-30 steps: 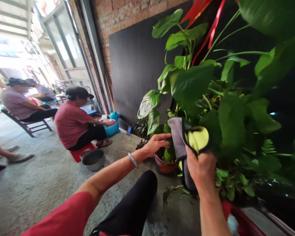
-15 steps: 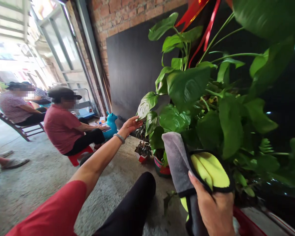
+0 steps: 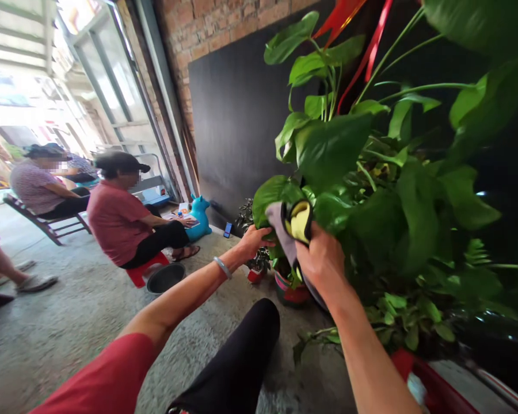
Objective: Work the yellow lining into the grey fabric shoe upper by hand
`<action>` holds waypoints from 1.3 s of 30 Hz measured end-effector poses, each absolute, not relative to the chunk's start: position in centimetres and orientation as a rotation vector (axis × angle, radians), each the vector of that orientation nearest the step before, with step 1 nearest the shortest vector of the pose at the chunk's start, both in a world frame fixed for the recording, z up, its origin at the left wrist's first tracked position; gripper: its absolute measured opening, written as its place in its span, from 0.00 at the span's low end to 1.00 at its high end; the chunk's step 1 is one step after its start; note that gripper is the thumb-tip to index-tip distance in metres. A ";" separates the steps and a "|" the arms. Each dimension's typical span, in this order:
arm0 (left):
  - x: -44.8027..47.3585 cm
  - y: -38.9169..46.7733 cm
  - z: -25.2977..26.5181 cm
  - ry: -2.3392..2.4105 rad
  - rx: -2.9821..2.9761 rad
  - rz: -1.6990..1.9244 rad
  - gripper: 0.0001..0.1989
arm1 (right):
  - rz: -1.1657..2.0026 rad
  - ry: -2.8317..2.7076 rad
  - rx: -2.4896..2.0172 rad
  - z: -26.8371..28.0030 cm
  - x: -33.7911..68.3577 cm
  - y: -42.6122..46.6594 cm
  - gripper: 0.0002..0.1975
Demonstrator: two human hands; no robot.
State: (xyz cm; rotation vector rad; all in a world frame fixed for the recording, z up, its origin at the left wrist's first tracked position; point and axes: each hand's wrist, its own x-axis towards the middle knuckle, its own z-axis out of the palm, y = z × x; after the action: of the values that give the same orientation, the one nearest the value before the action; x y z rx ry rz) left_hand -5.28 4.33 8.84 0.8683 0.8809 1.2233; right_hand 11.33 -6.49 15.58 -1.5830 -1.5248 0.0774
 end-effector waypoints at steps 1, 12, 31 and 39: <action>-5.5 4.3 8.9 0.883 0.877 1.222 0.08 | 0.142 -1.530 -1.590 14.6 11.9 -7.5 0.10; -4.9 3.0 8.9 0.814 0.845 1.191 0.10 | -0.209 -1.504 -1.440 17.1 10.4 -5.1 0.18; -4.0 5.2 3.9 1.125 1.002 1.292 0.08 | 0.613 -1.088 -1.596 1.6 16.1 -19.6 0.17; -0.5 2.6 4.1 1.007 1.023 1.223 0.09 | 0.069 -1.128 -1.441 13.6 13.0 -13.9 0.19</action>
State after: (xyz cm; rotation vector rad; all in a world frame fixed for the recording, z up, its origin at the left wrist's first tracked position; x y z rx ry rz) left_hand -0.45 2.63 4.11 1.0235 1.0071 1.2233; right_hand 13.03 -13.86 13.59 -1.4411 -1.1278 0.0687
